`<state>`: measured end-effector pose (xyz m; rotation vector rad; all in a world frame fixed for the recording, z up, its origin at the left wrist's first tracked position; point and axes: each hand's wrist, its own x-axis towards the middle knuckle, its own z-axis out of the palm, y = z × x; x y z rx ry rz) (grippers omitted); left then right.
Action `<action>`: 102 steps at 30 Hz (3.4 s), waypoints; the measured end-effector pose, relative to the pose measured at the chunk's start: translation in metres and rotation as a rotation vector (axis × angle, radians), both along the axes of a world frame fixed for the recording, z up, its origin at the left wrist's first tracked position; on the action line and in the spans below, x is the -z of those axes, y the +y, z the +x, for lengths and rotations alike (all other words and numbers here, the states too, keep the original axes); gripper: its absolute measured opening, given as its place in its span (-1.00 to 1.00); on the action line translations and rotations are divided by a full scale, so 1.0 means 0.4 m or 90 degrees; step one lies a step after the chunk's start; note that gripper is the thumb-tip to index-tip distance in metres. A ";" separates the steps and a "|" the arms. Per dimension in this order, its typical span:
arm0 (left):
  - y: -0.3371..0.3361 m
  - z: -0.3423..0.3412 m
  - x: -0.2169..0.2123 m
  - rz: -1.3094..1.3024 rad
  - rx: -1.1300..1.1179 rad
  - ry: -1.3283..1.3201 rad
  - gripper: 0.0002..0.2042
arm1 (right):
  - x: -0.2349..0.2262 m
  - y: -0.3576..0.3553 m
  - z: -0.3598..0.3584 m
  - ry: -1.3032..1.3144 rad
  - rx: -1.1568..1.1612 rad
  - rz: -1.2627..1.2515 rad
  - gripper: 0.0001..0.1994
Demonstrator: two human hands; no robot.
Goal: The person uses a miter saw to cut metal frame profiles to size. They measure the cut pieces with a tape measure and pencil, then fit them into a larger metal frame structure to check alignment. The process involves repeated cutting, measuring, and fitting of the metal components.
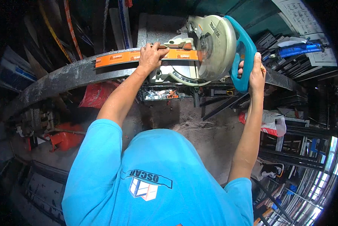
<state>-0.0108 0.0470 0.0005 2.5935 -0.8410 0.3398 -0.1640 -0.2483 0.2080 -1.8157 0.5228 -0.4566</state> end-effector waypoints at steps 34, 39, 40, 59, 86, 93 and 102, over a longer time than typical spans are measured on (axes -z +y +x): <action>0.294 -0.002 -0.045 -0.042 0.112 0.254 -0.54 | -0.114 -0.031 0.090 0.054 0.000 -0.021 -0.30; 0.380 -0.040 -0.086 -0.134 0.111 0.464 -0.50 | -0.118 -0.019 0.078 0.048 -0.013 -0.026 -0.28; 0.385 -0.049 -0.098 -0.179 0.105 0.506 -0.50 | -0.114 -0.025 0.080 0.046 -0.013 -0.030 -0.29; 0.389 0.001 0.005 -1.181 -0.393 0.577 -0.48 | -0.192 -0.054 0.163 0.039 -0.058 -0.059 -0.31; 0.088 -0.046 -0.067 0.056 0.057 0.019 -0.33 | -0.210 -0.063 0.184 0.052 -0.076 -0.061 -0.30; 0.066 0.053 0.032 -0.013 0.116 0.032 -0.49 | -0.224 -0.052 0.173 0.104 -0.112 0.021 -0.29; 0.050 0.030 0.032 0.029 0.067 0.000 -0.49 | -0.215 -0.036 0.159 0.141 -0.117 0.020 -0.38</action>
